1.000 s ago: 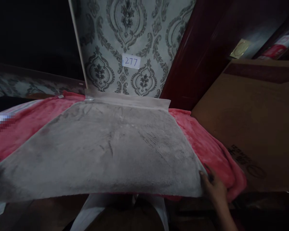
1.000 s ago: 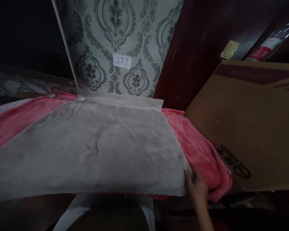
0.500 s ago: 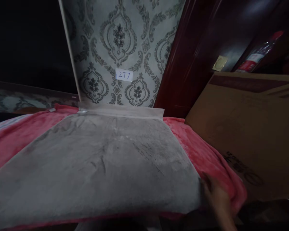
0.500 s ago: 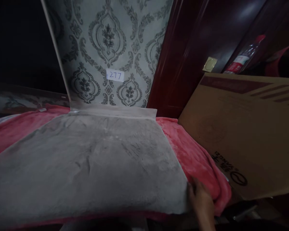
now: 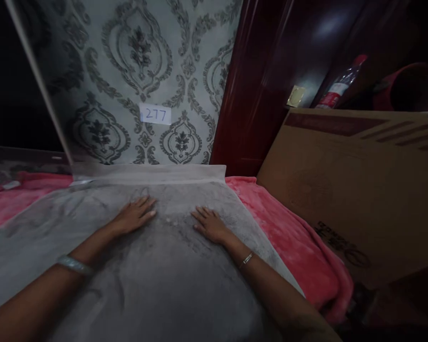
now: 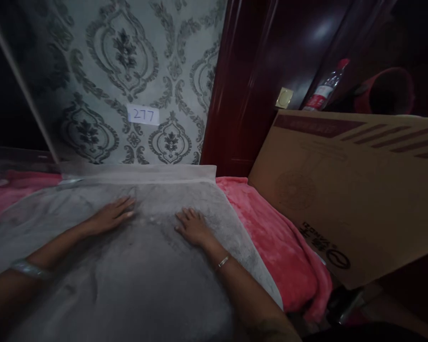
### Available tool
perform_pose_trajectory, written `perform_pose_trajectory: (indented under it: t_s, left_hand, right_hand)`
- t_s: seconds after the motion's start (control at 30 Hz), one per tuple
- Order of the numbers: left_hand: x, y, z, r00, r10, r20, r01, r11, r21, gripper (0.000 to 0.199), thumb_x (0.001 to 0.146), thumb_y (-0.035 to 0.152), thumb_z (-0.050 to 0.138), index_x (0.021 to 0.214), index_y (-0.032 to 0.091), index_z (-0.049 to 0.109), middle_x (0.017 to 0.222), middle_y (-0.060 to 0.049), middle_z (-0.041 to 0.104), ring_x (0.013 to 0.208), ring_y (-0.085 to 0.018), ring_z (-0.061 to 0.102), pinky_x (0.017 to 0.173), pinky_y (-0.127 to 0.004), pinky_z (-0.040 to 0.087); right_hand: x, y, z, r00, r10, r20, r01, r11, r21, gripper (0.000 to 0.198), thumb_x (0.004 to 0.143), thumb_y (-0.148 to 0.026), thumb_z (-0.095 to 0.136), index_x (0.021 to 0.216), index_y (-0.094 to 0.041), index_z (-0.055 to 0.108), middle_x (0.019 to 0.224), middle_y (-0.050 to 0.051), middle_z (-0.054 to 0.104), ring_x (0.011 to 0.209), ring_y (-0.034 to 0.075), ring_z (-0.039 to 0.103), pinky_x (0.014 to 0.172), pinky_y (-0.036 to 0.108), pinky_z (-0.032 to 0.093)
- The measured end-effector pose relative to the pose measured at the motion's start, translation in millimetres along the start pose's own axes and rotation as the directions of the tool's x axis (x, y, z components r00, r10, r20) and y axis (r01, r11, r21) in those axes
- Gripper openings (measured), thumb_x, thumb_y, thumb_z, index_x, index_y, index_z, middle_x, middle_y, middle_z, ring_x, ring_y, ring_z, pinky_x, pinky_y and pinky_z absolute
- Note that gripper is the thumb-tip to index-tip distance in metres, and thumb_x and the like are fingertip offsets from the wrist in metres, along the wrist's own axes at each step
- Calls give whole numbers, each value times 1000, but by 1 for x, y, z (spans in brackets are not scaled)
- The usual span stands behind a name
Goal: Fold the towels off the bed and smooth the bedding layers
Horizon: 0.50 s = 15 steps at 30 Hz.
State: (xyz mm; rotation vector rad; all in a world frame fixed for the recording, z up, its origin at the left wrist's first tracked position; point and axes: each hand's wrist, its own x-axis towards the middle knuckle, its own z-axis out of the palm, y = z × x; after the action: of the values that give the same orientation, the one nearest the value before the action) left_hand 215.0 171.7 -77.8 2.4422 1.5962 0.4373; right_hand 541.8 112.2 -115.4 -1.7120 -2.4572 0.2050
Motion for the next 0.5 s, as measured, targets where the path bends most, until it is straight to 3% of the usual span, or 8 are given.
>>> perform_pose_trajectory:
  t_s: [0.1,0.17,0.23,0.37,0.5]
  left_hand:
    - [23,-8,33,998,16,57,-23,992,126,70,94,55,34,156,23,40,166,-12,26,155,-34,22,123,-62,14]
    - [26,-19,51,999,25,34,-30,985,170,70,95,57,31,157,25,36,167,-9,24,156,-33,19,123,-62,10]
    - [24,-26,60,999,33,20,-36,982,183,71,95,59,30,158,26,35,167,-8,25,156,-33,18,124,-61,10]
    - [21,-24,56,999,36,9,-36,985,167,69,95,58,34,156,27,39,166,-10,28,155,-33,21,124,-62,12]
    - [16,-13,47,999,12,31,-17,986,164,67,95,55,35,156,26,40,166,-10,28,155,-35,22,124,-63,14]
  right_hand:
    - [5,32,-16,997,72,2,-72,997,-34,61,103,-58,37,159,-36,33,168,3,25,155,26,21,122,49,18]
    - [7,60,-26,979,202,-24,-203,977,-69,60,103,-57,36,159,-35,34,168,3,26,154,26,22,122,47,19]
    - [9,88,-34,932,354,-72,-360,929,-88,57,104,-53,35,158,-34,36,167,3,28,153,25,24,121,46,21]
    - [25,124,-40,821,549,-159,-564,823,-70,53,104,-44,36,155,-29,43,163,6,37,149,29,32,116,51,29]
    - [57,129,-44,786,570,-241,-597,800,-56,45,102,-31,39,137,-16,62,151,16,51,143,35,38,112,52,33]
